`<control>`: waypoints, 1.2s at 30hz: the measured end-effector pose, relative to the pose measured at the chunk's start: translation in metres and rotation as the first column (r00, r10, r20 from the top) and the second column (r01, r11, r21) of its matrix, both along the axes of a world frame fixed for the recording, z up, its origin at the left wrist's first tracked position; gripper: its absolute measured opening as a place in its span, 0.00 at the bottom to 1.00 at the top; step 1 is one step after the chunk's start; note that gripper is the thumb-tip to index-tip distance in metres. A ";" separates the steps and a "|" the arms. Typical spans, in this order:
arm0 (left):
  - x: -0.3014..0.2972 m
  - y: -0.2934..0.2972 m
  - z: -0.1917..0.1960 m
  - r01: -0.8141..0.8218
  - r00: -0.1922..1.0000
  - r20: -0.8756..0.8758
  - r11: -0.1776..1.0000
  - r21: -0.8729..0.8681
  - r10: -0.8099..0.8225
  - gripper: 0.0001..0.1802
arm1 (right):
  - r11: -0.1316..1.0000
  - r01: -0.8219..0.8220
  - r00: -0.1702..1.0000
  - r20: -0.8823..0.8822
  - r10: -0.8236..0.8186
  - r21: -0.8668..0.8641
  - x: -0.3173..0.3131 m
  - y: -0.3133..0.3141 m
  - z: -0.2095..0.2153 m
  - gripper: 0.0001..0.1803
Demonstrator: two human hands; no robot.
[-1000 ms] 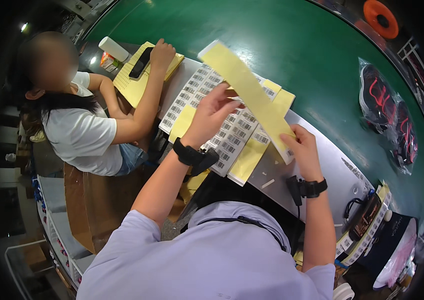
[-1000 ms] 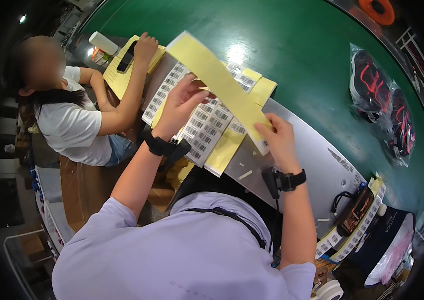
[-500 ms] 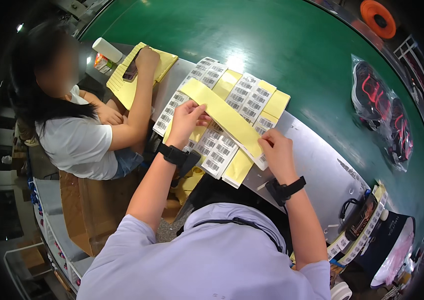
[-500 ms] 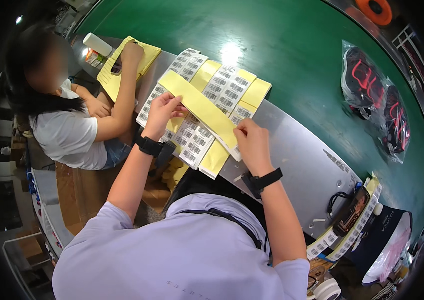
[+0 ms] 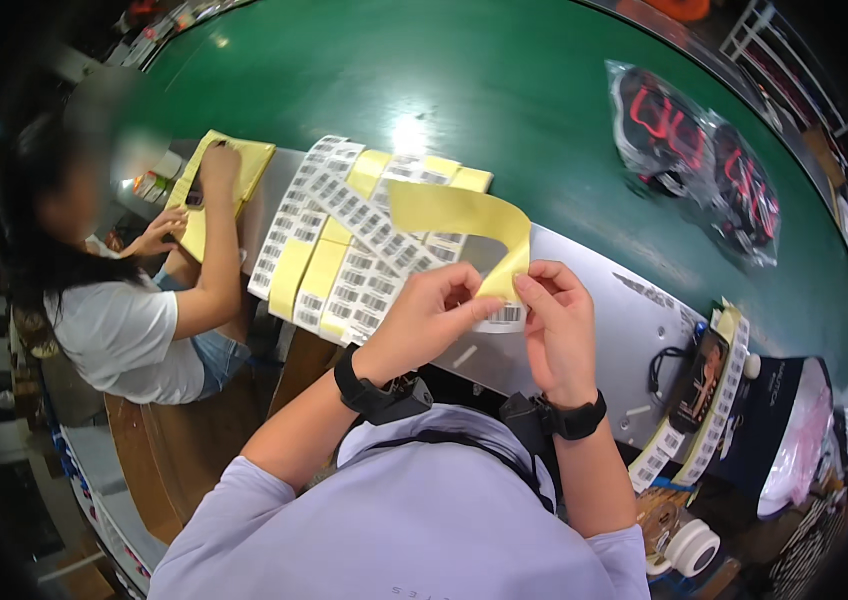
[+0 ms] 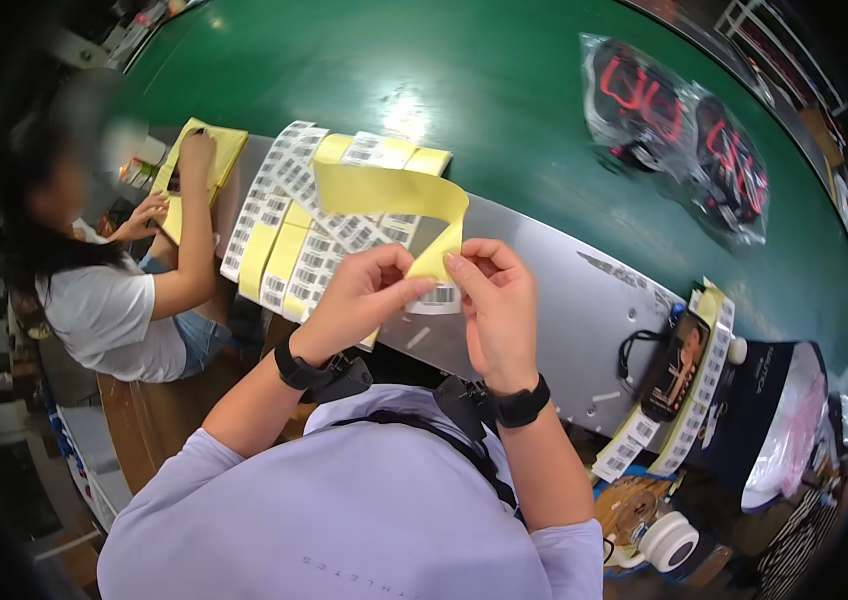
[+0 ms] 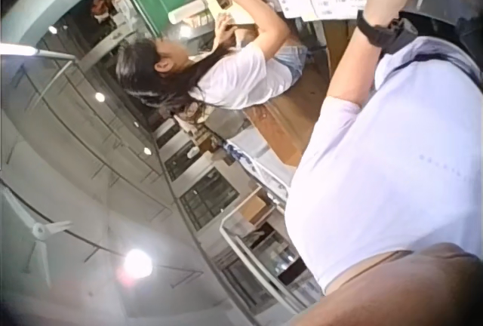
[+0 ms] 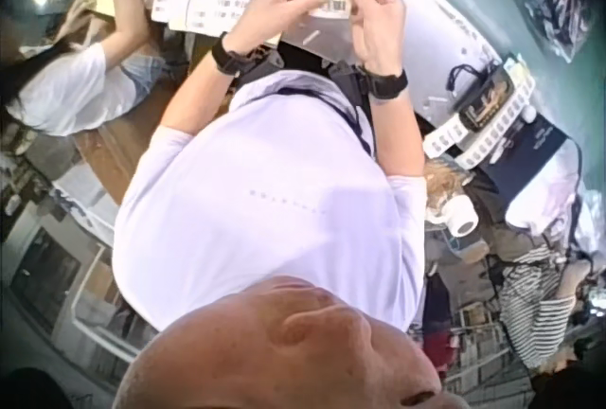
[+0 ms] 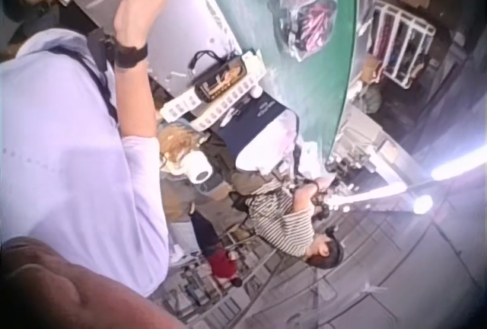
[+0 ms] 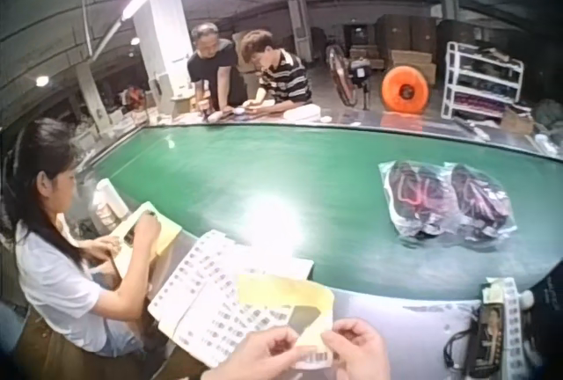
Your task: The recorder is applying barcode labels to plastic bags containing shoes on an assembly line.
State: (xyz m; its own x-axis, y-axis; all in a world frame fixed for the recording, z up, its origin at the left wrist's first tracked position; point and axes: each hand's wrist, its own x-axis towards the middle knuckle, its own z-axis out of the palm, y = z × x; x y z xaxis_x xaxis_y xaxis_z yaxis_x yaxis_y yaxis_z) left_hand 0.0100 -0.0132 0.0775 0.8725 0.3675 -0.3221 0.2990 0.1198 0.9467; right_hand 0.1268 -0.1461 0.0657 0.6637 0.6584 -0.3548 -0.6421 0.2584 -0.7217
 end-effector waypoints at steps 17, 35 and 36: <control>0.076 -0.101 0.042 0.162 0.950 0.199 0.923 0.350 -0.242 0.13 | 0.952 0.259 0.865 0.477 -0.154 -0.163 0.029 -0.137 0.032 0.08; 0.015 0.023 0.026 0.073 0.995 0.083 0.961 -0.265 -0.053 0.21 | 0.931 0.339 -0.068 0.984 0.166 -0.134 -0.003 -0.007 0.043 0.07; 0.013 0.029 0.033 0.075 0.996 0.078 0.943 -0.323 -0.053 0.23 | 0.941 0.324 -0.108 0.984 0.143 -0.101 -0.006 -0.001 0.047 0.08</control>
State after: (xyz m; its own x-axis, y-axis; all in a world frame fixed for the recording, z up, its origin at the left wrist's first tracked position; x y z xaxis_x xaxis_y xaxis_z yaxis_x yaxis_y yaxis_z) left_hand 0.0234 0.0154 0.1105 0.9144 0.1953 -0.3547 0.2533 0.4074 0.8774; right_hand 0.1206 -0.1472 0.1128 0.4755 0.6048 0.6388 0.8312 -0.0712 -0.5514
